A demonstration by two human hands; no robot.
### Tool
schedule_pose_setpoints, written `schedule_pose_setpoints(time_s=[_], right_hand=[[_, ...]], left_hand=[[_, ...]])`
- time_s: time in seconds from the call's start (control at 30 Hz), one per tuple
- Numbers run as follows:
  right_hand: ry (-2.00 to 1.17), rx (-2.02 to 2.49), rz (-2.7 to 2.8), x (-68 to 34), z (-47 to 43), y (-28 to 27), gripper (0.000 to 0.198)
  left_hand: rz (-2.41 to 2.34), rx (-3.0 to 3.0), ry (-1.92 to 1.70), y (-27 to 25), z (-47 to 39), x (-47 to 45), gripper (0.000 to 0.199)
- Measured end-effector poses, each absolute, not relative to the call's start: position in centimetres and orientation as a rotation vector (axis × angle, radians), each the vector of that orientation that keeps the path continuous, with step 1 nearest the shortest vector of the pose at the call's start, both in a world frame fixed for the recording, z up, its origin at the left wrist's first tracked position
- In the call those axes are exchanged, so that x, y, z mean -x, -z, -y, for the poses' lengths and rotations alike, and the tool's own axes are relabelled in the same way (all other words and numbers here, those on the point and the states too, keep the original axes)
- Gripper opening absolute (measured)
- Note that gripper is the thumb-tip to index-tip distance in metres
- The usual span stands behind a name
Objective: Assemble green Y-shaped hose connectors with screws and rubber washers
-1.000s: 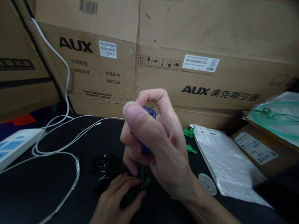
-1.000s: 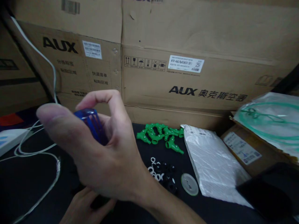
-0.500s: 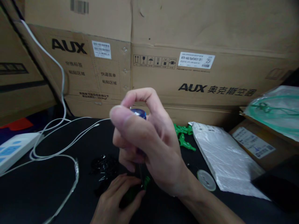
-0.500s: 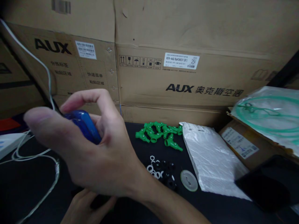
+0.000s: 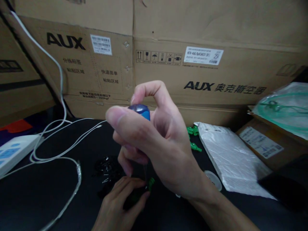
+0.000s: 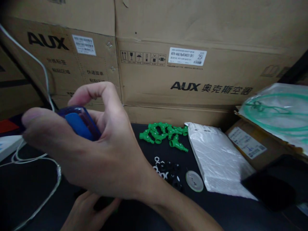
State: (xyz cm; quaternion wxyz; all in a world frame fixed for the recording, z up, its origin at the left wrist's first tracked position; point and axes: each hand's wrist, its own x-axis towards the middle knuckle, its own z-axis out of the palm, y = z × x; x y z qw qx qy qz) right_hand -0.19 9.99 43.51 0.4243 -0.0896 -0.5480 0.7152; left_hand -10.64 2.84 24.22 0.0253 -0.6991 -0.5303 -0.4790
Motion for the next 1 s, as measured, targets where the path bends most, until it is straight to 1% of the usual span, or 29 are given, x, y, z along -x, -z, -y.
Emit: schedule_pose_setpoints(time_s=[0.07,0.17,0.2,0.27,0.3,0.4,0.43,0.47,0.57,0.67,0.77,0.9,1.0], right_hand=[[-1.818,0.178,1.394,0.0,-10.3,-43.4,0.010],[-1.828,0.098,1.423,-0.3,-10.8,-43.4,0.025],[-1.805,0.106,1.430,-0.3,-10.9,-43.4,0.022],[-1.741,0.180,1.439,-0.2,-10.7,-43.6,0.012],[-1.722,0.222,1.441,-0.1,-10.6,-43.7,0.015],[-1.722,0.274,1.407,0.3,-10.1,-43.8,0.040],[-1.729,0.263,1.395,0.3,-10.1,-43.7,0.042],[-1.730,0.250,1.387,0.3,-10.1,-43.7,0.038],[-1.744,0.197,1.423,-0.1,-10.6,-43.5,0.011],[-1.722,0.183,1.493,-0.6,-11.2,-43.8,0.024],[-1.601,0.263,1.494,-0.6,-11.1,-44.1,0.027],[-1.584,0.298,1.483,-0.3,-10.8,-44.2,0.045],[-1.549,0.299,1.478,-0.2,-10.8,-43.9,0.047]], left_hand=[[1.634,2.165,1.453,-24.4,-2.9,10.6,0.015],[1.624,2.182,1.415,-24.5,-3.0,10.6,0.015],[1.620,2.178,1.418,-24.5,-3.0,10.7,0.015],[1.608,2.155,1.451,-24.5,-3.0,10.7,0.014],[1.609,2.149,1.468,-24.5,-3.0,10.7,0.014],[1.641,2.166,1.498,-24.5,-2.9,10.7,0.009],[1.655,2.177,1.500,-24.5,-2.9,10.7,0.008],[1.668,2.185,1.498,-24.5,-2.8,10.7,0.008],[1.685,2.202,1.493,-24.3,-2.7,10.7,0.010],[1.721,2.232,1.507,-24.3,-2.6,10.5,0.014],[1.802,2.253,1.523,-24.5,-2.5,10.2,0.017],[1.878,2.278,1.542,-24.8,-2.3,10.1,0.020],[1.886,2.303,1.543,-25.0,-2.1,10.1,0.019]])
